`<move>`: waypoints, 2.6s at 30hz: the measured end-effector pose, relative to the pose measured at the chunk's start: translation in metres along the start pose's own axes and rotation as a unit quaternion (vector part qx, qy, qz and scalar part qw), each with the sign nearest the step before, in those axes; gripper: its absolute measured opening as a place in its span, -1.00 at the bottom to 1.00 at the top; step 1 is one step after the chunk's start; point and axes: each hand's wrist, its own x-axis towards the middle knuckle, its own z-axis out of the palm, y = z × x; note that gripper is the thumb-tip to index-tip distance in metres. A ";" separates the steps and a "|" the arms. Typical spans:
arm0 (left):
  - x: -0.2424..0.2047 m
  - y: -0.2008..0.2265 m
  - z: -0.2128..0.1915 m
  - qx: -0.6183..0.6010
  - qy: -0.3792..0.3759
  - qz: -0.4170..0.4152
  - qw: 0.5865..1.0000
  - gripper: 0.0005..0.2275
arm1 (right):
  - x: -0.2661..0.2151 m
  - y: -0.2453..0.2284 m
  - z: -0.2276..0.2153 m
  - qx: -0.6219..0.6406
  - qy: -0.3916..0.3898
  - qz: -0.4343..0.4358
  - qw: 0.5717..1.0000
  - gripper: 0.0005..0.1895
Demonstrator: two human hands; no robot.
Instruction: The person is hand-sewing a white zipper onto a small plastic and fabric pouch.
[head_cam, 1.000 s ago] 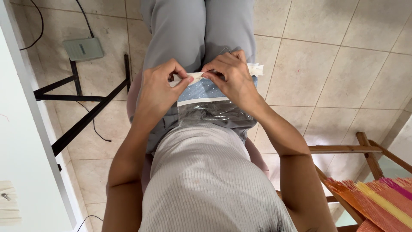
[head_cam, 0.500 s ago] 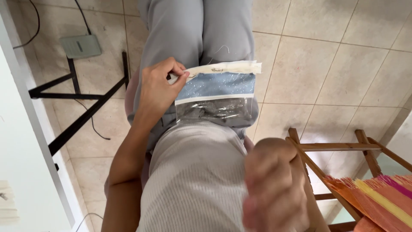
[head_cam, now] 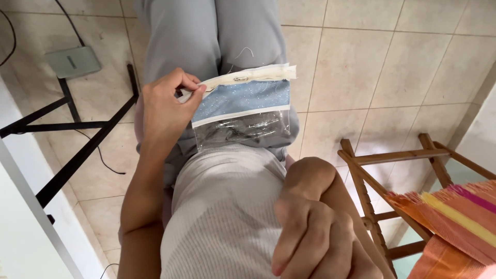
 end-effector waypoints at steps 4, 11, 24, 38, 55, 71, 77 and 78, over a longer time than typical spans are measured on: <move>0.000 -0.002 -0.002 0.004 0.000 -0.006 1.000 -0.86 | -0.129 0.068 0.000 0.032 -0.006 0.014 0.999 -0.60; 0.001 -0.004 -0.002 -0.013 0.002 0.004 1.000 -0.87 | -0.006 0.176 -0.004 0.093 -0.027 0.021 0.995 -0.52; 0.001 -0.003 0.002 -0.024 0.007 0.016 1.000 -0.86 | 0.096 0.224 0.043 -0.029 0.103 0.081 0.991 -0.86; -0.003 -0.007 0.007 -0.024 0.030 0.038 0.999 -0.85 | 0.095 0.219 0.047 -0.270 0.046 -0.045 0.961 -0.78; -0.016 -0.004 0.005 -0.016 0.051 0.093 0.994 -0.85 | 0.093 0.213 0.042 -0.164 0.039 0.028 0.985 -0.78; -0.012 -0.023 0.009 -0.205 -0.048 -0.055 0.976 -0.85 | 0.078 0.216 0.049 -0.166 0.077 0.006 0.983 -0.79; -0.015 -0.034 0.011 -0.257 -0.069 -0.048 0.963 -0.85 | 0.070 0.215 0.053 -0.188 0.084 -0.017 0.978 -0.76; -0.014 -0.035 0.011 -0.257 -0.068 -0.047 0.963 -0.85 | 0.070 0.217 0.054 -0.188 0.085 -0.019 0.978 -0.76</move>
